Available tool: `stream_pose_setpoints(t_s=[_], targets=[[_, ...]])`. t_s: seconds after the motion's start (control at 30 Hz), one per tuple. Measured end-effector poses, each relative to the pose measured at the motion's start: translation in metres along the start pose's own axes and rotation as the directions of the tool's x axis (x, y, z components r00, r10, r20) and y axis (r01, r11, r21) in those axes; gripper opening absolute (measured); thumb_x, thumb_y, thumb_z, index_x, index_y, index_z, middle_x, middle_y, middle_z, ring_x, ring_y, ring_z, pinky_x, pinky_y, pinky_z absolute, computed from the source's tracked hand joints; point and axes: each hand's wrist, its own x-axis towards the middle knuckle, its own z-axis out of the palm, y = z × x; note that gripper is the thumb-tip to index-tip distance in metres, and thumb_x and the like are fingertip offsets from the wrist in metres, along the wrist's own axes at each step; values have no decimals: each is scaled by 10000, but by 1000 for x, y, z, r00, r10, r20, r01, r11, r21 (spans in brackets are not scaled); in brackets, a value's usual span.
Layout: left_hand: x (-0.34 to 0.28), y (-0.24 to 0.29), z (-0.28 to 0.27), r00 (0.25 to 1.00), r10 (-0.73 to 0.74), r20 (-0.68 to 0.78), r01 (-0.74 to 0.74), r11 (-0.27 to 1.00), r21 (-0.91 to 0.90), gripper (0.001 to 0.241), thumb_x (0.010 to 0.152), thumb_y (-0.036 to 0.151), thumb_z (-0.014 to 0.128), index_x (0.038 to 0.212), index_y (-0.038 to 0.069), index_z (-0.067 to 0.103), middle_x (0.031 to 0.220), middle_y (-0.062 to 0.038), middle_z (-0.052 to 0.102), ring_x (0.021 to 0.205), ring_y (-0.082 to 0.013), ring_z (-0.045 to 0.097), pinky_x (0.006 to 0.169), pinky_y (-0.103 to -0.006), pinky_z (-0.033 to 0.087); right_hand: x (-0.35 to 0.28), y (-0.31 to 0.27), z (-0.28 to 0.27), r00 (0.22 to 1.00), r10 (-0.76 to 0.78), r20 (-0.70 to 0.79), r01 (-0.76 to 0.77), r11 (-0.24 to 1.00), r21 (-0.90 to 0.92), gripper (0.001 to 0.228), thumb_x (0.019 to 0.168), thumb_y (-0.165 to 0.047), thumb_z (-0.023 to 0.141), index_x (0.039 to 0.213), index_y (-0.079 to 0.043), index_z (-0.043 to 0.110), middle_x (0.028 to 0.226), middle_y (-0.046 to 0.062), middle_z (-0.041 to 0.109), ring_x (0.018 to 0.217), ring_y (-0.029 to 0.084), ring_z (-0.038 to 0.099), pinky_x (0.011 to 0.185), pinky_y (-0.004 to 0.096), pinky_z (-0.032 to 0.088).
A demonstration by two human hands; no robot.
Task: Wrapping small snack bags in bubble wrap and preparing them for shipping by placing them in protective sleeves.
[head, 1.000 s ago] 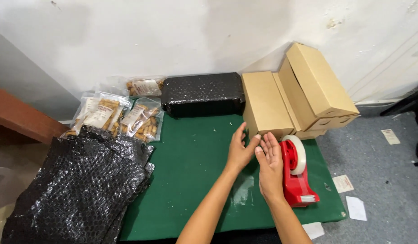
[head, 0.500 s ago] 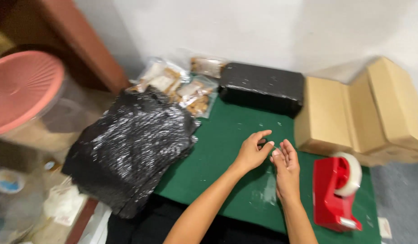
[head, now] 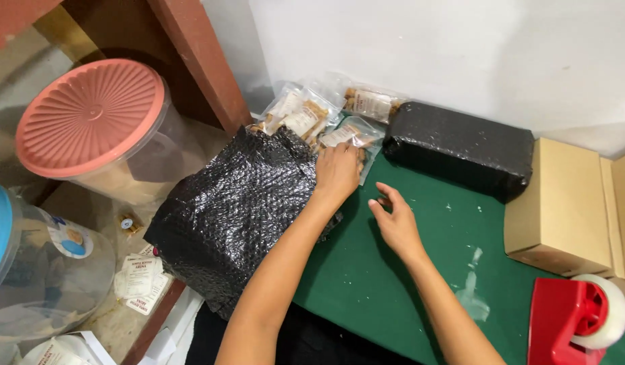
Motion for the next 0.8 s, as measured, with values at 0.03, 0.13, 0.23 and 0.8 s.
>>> stream_pose_setpoints(t_s=[0.03,0.13,0.23,0.8], targets=[[4,-7,3,1000,-4,-1,4,1000,-1,319,867,251,715,1143,92,728,1103,-151,694,1022,-407,689,942,-527,521,9,5,8,1000,-1,4,1,1000,-2,503,936,-179,704,1422,-98,602,1418,224,599,1238,379,636,1002,477,564],[7,-26,-2,999,13,40,-14,999,34,339,861,314,716,1110,85,733,1054,-137,701,996,-401,686,919,-544,515,26,7,34,1000,-8,27,13,984,-177,346,907,-340,753,1242,-253,735,1061,-11,779,943,179,747,819,377,604],[-6,-40,-27,999,7,51,-9,999,47,256,862,206,650,1065,114,774,992,-117,707,939,-385,701,810,-517,568,19,-21,53,994,67,90,-45,972,-230,334,817,-488,825,1080,-288,775,877,-88,787,788,103,732,728,291,587],[-20,12,-194,941,328,89,-287,908,-307,172,800,222,681,937,186,779,1231,-112,701,1287,-419,562,1127,-718,255,-18,-89,-72,872,-443,-209,446,894,-36,221,876,-131,884,1037,-70,745,888,73,675,858,143,581,805,311,464]])
